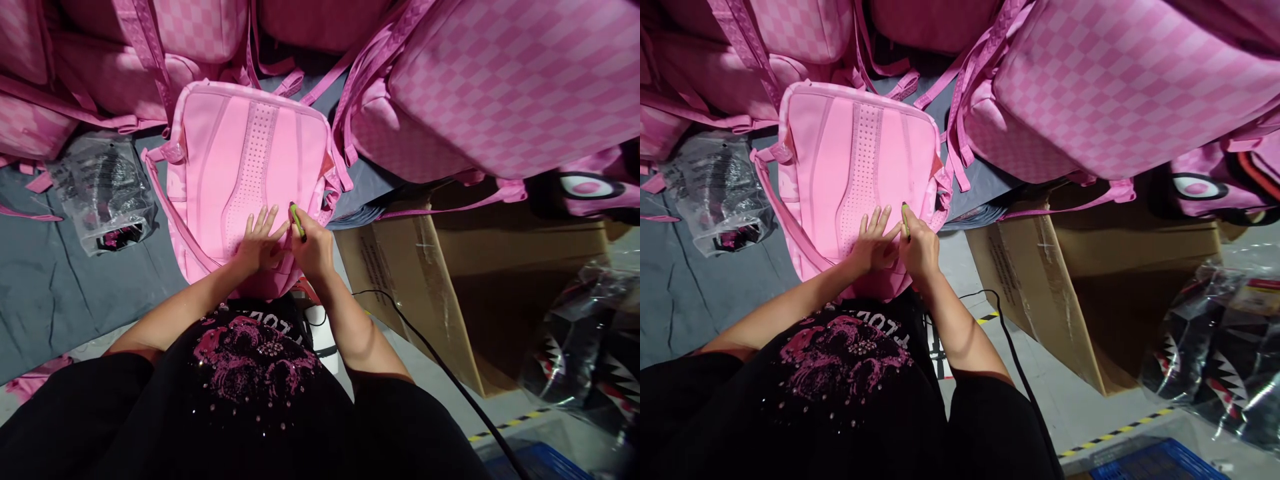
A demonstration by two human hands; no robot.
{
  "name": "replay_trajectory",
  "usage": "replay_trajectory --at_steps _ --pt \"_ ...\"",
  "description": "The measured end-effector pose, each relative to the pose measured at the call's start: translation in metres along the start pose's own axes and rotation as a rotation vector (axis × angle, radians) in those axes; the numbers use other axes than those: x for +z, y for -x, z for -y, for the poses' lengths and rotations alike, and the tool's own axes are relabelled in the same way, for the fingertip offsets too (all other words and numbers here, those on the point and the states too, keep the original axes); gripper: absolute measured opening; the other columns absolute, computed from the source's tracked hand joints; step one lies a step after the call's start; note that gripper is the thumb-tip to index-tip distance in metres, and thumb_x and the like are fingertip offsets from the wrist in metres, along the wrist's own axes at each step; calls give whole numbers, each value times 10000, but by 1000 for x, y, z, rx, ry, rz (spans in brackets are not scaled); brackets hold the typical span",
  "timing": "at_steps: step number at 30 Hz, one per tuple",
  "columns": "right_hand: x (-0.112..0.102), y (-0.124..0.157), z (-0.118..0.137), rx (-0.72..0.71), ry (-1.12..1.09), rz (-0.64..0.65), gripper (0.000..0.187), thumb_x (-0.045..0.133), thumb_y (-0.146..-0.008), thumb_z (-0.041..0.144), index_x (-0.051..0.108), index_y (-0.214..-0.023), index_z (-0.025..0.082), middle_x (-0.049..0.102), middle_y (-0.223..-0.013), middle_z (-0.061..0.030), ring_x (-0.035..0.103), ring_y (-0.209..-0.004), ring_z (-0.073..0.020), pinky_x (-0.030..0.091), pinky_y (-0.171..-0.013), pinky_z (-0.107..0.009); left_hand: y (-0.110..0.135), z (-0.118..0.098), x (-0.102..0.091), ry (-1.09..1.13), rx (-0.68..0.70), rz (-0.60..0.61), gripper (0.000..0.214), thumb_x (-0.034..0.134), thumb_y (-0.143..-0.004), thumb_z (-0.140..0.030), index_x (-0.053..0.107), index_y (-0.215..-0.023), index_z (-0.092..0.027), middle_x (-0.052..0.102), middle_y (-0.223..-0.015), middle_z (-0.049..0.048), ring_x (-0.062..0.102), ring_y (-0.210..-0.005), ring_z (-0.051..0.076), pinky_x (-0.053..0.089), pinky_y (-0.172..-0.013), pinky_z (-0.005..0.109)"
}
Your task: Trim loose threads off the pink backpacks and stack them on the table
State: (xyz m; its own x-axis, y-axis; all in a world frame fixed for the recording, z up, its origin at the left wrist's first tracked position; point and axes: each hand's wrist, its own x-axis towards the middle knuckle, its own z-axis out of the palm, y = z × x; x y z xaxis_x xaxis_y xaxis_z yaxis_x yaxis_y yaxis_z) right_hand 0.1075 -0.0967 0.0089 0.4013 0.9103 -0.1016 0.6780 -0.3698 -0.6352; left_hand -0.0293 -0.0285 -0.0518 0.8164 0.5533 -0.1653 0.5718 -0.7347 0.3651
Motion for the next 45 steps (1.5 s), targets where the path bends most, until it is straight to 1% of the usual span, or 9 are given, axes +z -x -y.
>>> replay_trajectory --at_steps 5,10,13,18,25,28,31,41,45 --pt "1 1 3 13 67 35 494 456 -956 195 591 -1425 119 745 -1166 -171 718 -1010 -289 566 -913 -426 0 0 1 -15 6 4 739 621 -878 -464 421 -1545 -218 124 -1702 170 118 -1564 431 121 -1223 676" --pt "2 1 3 47 111 -54 487 443 -965 194 597 -1418 105 758 -1091 -169 718 -950 -267 560 -877 -396 0 -1 0 -1 3 3 745 617 -885 -459 400 -1558 -226 102 -1704 174 99 -1566 434 111 -1220 679" --pt "2 1 6 47 115 -101 490 437 -972 191 581 -1434 111 746 -1138 -169 715 -969 -263 556 -873 -390 0 -1 -1 -14 3 21 743 612 -892 -440 385 -1568 -235 91 -1709 155 80 -1572 421 98 -1230 666" --pt "0 3 10 55 157 7 461 474 -966 192 613 -1403 137 761 -1075 -156 721 -946 -266 560 -853 -389 -1 0 0 -14 6 24 761 617 -885 -444 370 -1577 -248 95 -1714 126 103 -1568 425 130 -1234 653" --pt "1 0 5 7 103 -18 467 459 -971 185 596 -1414 133 752 -1132 -153 719 -1009 -261 569 -887 -385 0 1 0 -9 11 6 759 645 -869 -450 400 -1558 -245 102 -1712 135 102 -1570 416 118 -1229 667" --pt "6 0 2 4 61 -36 453 458 -976 198 608 -1403 173 735 -1225 -128 711 -1073 -253 568 -914 -375 1 1 -1 2 12 6 762 644 -874 -469 398 -1557 -237 97 -1710 148 90 -1572 418 114 -1226 676" --pt "10 3 2 35 42 -89 469 425 -988 207 587 -1424 155 695 -1314 -131 692 -1141 -247 558 -957 -365 1 1 -1 4 21 -6 760 646 -876 -473 405 -1554 -226 93 -1706 171 92 -1569 428 119 -1221 679" --pt "14 6 0 38 -23 -76 497 426 -962 203 592 -1427 137 724 -1242 -152 695 -1121 -269 541 -991 -408 1 -2 -6 -26 3 24 801 669 -871 -431 350 -1584 -250 80 -1714 137 91 -1574 405 116 -1241 641" --pt "12 5 0 49 0 -73 489 398 -983 219 591 -1422 123 714 -1255 -165 692 -1117 -265 546 -963 -386 1 -2 -6 -12 9 11 760 643 -887 -445 377 -1571 -247 86 -1714 132 93 -1574 407 110 -1242 647"
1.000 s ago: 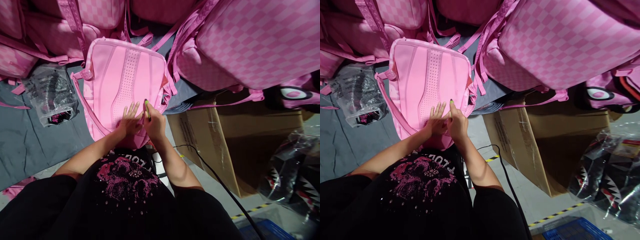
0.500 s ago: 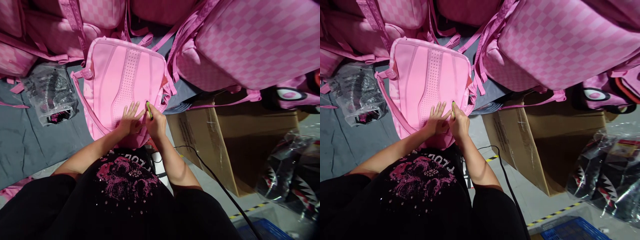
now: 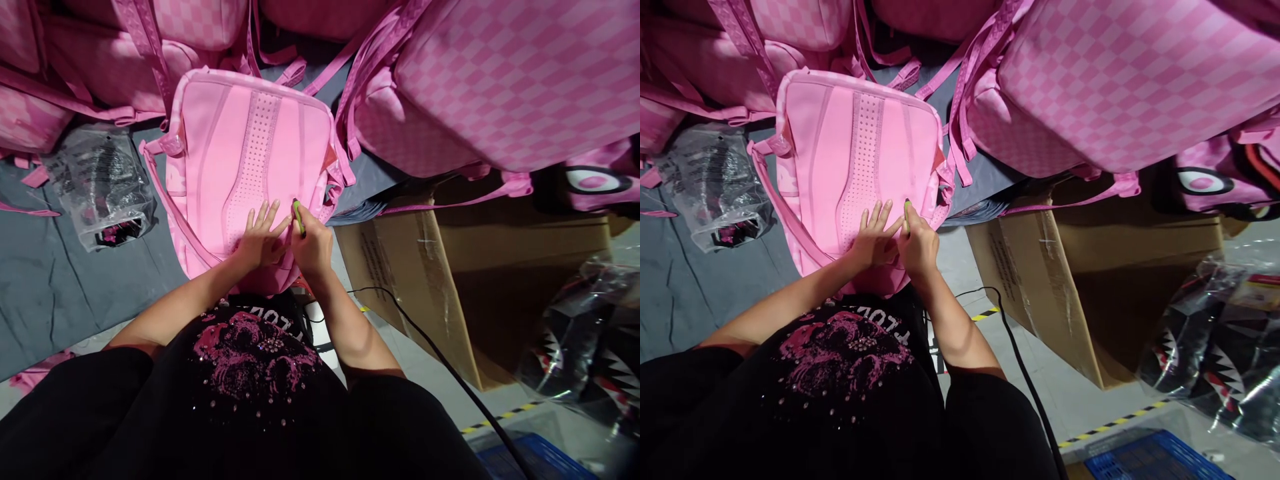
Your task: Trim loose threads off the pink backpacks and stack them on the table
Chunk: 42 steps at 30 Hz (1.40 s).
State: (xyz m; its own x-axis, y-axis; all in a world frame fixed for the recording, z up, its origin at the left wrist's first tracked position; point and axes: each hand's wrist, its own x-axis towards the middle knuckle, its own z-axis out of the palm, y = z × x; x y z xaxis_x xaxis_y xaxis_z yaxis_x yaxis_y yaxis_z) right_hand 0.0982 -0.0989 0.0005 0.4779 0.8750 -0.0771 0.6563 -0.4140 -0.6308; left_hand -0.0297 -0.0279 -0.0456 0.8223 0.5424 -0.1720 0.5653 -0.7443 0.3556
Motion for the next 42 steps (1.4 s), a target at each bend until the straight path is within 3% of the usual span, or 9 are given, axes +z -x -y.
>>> replay_trajectory --at_steps 7,25,28,32,42 --pt "-3 -2 1 3 15 18 480 408 -979 199 599 -1413 122 721 -1243 -160 697 -1093 -261 544 -956 -391 -1 -1 1 12 -17 1 765 639 -886 -439 358 -1579 -277 80 -1719 100 99 -1575 399 113 -1246 642" --pt "-1 -6 -4 -21 103 57 495 404 -978 198 574 -1433 108 743 -1142 -167 700 -1024 -252 547 -906 -362 -1 2 4 18 7 -11 771 645 -873 -473 396 -1561 -229 100 -1709 157 85 -1574 412 107 -1234 662" --pt "-2 -7 -4 -35 113 59 492 413 -976 201 581 -1435 148 744 -1148 -154 701 -1021 -259 549 -913 -382 0 2 4 28 9 -21 749 610 -895 -487 390 -1564 -233 94 -1712 145 81 -1575 409 103 -1237 661" --pt "-3 -8 -2 -21 125 70 491 409 -982 197 578 -1435 115 749 -1093 -178 707 -995 -272 553 -910 -406 0 3 5 27 10 -21 777 640 -867 -474 394 -1561 -227 99 -1711 151 88 -1572 417 102 -1234 665" --pt "-8 -7 -2 -40 122 85 497 430 -963 175 580 -1436 145 738 -1173 -167 707 -1032 -278 556 -911 -403 0 2 3 28 10 -17 768 626 -881 -466 376 -1569 -233 87 -1708 165 90 -1571 421 105 -1225 670"
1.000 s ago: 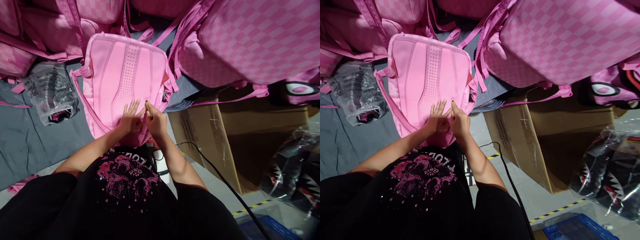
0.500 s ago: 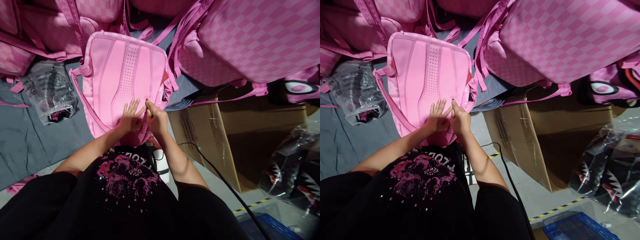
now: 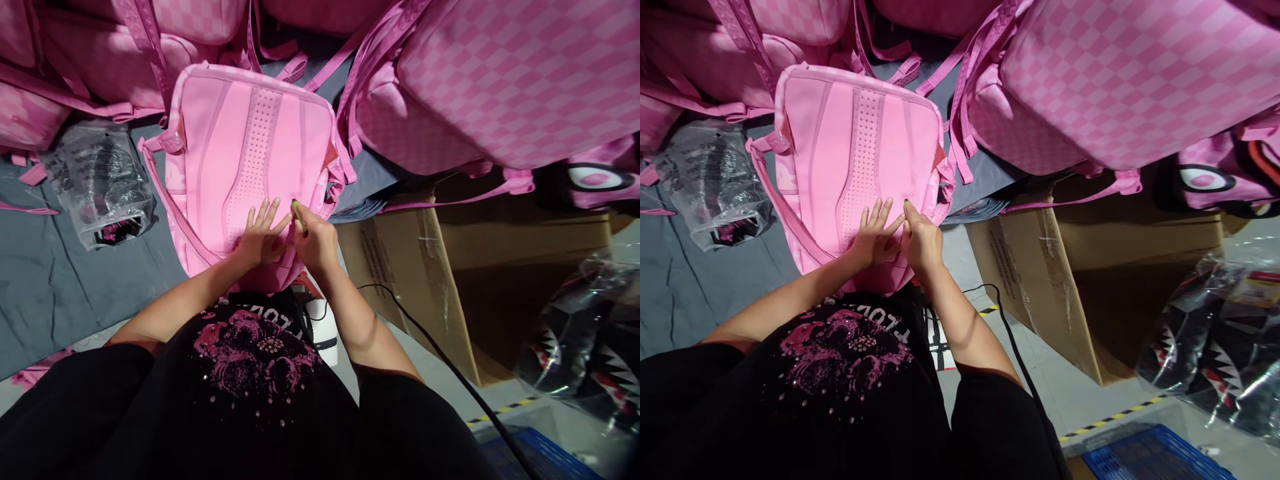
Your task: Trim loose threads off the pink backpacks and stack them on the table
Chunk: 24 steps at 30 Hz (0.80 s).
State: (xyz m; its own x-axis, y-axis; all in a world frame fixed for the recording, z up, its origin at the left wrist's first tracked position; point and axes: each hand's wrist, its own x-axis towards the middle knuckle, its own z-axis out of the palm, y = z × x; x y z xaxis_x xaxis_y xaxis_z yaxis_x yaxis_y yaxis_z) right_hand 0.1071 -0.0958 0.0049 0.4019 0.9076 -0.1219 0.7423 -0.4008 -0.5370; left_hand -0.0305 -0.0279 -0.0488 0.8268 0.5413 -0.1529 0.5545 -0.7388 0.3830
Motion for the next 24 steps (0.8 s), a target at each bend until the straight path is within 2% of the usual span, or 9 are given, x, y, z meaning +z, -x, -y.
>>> replay_trajectory --at_steps 8,12,17,21,22,24 --pt "1 -2 3 10 -3 -8 495 420 -963 181 584 -1424 103 746 -1154 -171 711 -1023 -266 545 -927 -386 -1 0 0 -7 -6 8 755 617 -884 -479 392 -1562 -232 82 -1708 159 87 -1572 417 98 -1230 665" --pt "-6 10 5 7 -34 -21 474 465 -943 176 620 -1389 130 743 -1200 -155 730 -1017 -277 569 -906 -410 2 0 0 -21 6 7 772 627 -881 -507 401 -1558 -215 108 -1704 176 96 -1569 425 112 -1222 674" --pt "-17 41 -2 12 -125 -245 435 463 -972 262 641 -1353 153 704 -1299 -135 706 -1136 -261 569 -976 -426 -3 0 -15 -19 6 -40 718 537 -953 -540 371 -1575 -221 156 -1696 181 163 -1564 383 138 -1237 624" --pt "-15 54 -2 31 -188 -330 417 482 -973 302 656 -1325 159 710 -1285 -140 696 -1160 -261 560 -1015 -447 -28 4 -26 -25 -53 -69 752 584 -942 -523 330 -1592 -242 86 -1713 156 61 -1579 391 66 -1238 653" --pt "-13 57 0 44 -200 -351 412 492 -973 315 661 -1318 165 714 -1277 -136 700 -1152 -262 564 -1011 -451 -31 4 -27 -25 -26 -36 754 614 -926 -511 352 -1583 -248 77 -1716 143 30 -1577 408 42 -1232 674" --pt "-9 62 2 83 -241 -418 413 500 -978 339 657 -1325 179 720 -1265 -127 715 -1117 -256 581 -988 -452 -24 1 -27 -1 125 105 664 661 -898 -479 487 -1503 -269 144 -1710 108 41 -1575 414 32 -1237 679"
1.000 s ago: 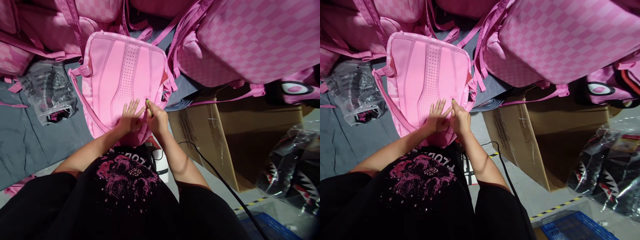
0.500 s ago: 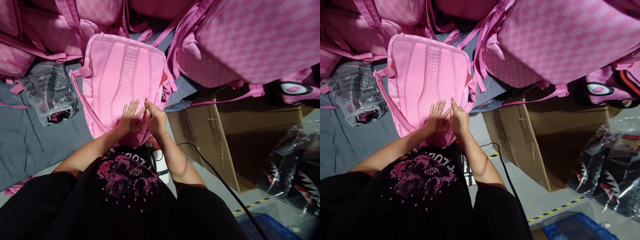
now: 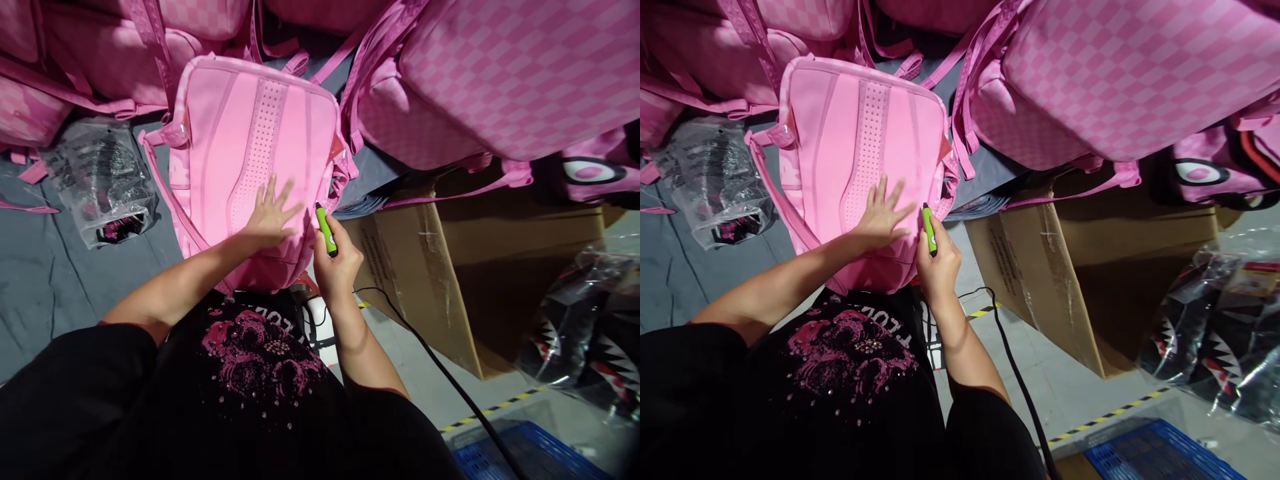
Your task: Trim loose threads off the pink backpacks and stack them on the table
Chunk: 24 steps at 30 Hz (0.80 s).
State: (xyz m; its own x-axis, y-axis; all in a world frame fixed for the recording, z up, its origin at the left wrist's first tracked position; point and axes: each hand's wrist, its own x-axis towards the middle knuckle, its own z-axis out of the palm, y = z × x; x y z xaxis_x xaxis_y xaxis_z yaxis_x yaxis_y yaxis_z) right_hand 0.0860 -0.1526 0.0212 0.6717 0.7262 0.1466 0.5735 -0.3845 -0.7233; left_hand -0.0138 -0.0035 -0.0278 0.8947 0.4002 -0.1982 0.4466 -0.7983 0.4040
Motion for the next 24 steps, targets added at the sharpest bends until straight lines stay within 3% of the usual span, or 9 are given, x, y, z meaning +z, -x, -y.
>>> replay_trajectory --at_steps 3,5,9,12,14,17,20,22,24 --pt "-1 11 -1 43 -76 -133 422 521 -982 361 632 -1357 203 739 -1218 -108 745 -1027 -241 613 -928 -442 41 -14 4 112 285 152 460 681 -886 -400 635 -1329 -287 391 -1615 88 262 -1535 361 163 -1257 619" --pt "-2 17 -1 29 -118 -170 413 547 -975 350 634 -1352 207 749 -1194 -99 746 -1024 -237 611 -933 -439 77 -20 4 237 305 61 405 650 -916 -361 623 -1309 -266 532 -1501 102 437 -1434 315 293 -1222 569" --pt "6 30 19 -37 -187 -120 391 613 -938 351 677 -1284 183 756 -1176 -112 744 -1007 -239 604 -915 -417 137 -5 -9 491 44 -310 240 584 -969 -390 620 -1133 -218 706 -1127 71 649 -1082 213 523 -974 402" --pt "30 41 52 32 -340 67 435 666 -905 380 675 -1287 171 756 -1166 -131 743 -773 -195 618 -747 -364 173 44 -21 458 -295 -606 238 596 -947 -422 588 -854 -203 660 -833 13 638 -800 149 536 -784 288" --pt "57 50 79 103 -471 248 442 697 -886 392 682 -1274 181 750 -1176 -129 711 -691 -161 603 -677 -329 203 94 -28 333 -564 -800 248 564 -957 -404 575 -821 -197 641 -814 20 624 -788 152 527 -796 288" --pt "111 69 120 165 -674 552 446 709 -862 409 692 -1254 197 759 -1115 -108 699 -707 -156 583 -628 -294 255 172 -38 161 -884 -1003 318 629 -913 -350 606 -1146 -135 633 -1210 164 572 -1188 272 454 -1035 424" --pt "179 93 153 259 -768 841 563 640 -858 455 613 -1350 183 755 -1031 -94 705 -699 -167 554 -539 -265 288 227 -44 92 -1094 -790 770 773 -799 -285 446 -1482 -142 391 -1564 225 337 -1464 376 329 -1158 495" --pt "226 104 168 270 -703 904 624 559 -859 467 553 -1394 146 740 -1018 -103 712 -703 -179 546 -513 -264 293 245 -47 128 -1128 -605 598 683 -867 -225 531 -1445 -191 538 -1469 182 486 -1374 338 400 -1100 432" --pt "273 107 181 220 -627 885 634 503 -861 445 519 -1403 116 727 -985 -108 706 -680 -188 538 -494 -274 292 250 -49 174 -1108 -574 364 524 -945 -167 673 -1276 -196 702 -1230 147 646 -1167 281 468 -991 365"
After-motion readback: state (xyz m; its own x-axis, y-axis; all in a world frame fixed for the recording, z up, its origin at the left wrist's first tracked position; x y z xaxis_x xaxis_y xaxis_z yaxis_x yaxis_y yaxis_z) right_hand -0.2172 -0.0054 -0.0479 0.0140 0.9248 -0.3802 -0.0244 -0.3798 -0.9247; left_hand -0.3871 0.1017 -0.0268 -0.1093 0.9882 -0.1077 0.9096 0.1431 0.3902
